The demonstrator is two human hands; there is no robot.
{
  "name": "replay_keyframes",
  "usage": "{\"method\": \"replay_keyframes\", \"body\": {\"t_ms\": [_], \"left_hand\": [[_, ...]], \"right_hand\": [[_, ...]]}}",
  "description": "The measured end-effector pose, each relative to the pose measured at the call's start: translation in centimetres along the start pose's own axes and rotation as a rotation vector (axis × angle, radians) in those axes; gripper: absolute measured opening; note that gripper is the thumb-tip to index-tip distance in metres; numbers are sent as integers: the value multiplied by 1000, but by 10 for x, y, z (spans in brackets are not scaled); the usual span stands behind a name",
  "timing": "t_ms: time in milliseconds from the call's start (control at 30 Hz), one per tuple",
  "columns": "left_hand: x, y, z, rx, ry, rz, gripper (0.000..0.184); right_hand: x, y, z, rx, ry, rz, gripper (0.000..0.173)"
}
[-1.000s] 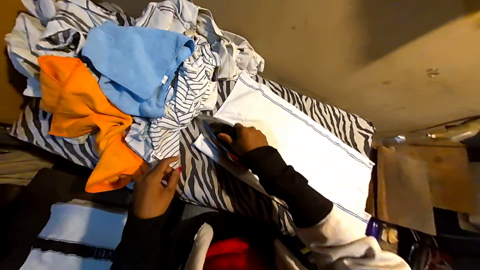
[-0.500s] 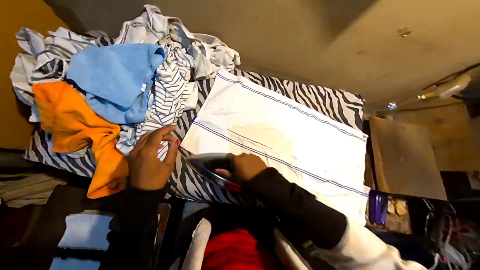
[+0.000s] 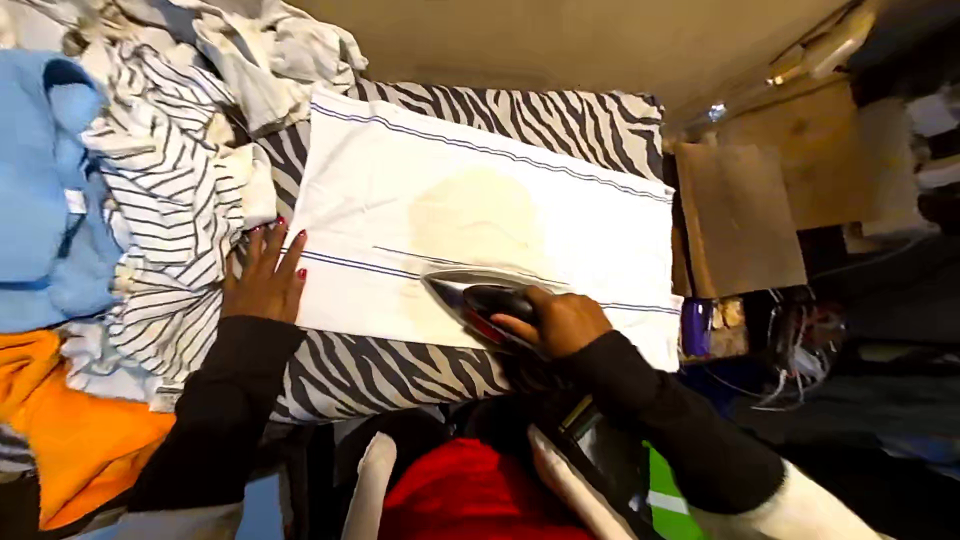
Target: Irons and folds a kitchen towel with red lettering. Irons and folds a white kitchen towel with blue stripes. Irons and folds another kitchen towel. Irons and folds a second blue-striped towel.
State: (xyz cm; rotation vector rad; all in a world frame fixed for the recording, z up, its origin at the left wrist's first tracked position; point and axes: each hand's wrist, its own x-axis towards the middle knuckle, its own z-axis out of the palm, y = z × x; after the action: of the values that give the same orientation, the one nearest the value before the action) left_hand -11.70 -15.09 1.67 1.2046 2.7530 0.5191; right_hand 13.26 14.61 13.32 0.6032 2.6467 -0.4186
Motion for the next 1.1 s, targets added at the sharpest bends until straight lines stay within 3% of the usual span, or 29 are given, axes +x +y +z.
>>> {"method": "replay_keyframes", "body": {"t_ms": [167,233,267,333,367,467,567,600,667,767,900,967,1033,1100], "left_hand": [[1,-6,1,-165,51,-73,62],[8,20,-22,-412,8,-388,55],[13,36,-54,-525,-143,-587,53],[-28,3,-45,-692,109,-270,61],[-44,-1,-48,-745,148,-207,63],[-68,11,-55,-802,280,-146,56],[-54,38,-49,-731,443,-134,57],[-44,48,-46,-708,507,-139,58],[-23,63,-43,-648,576,-110,55],[-5,69,-29,-444,514,15,51],[-33,26,21,-24,174,45,62],[-43,14,24,41,164,-17,62],[-39,26,18,81,216,-21,60],[-20,58,18,57,216,74,59]], "right_hand": [[42,-82,0,6,-82,-158,67],[47,-89,1,14,-100,-237,64],[46,-86,3,12,-87,-280,63],[47,-83,0,-8,-105,-302,65],[48,-85,-1,-13,-107,-287,65],[53,-104,3,38,17,-241,57],[62,-128,17,155,167,-254,49],[68,-136,20,168,163,-238,50],[63,-141,6,181,-54,-146,58],[29,-91,-8,181,-215,12,67],[-26,37,-2,99,-65,256,71],[-46,86,-1,42,-9,299,71],[-52,91,-1,44,-3,277,71],[-43,58,-1,104,-49,223,71]]}}
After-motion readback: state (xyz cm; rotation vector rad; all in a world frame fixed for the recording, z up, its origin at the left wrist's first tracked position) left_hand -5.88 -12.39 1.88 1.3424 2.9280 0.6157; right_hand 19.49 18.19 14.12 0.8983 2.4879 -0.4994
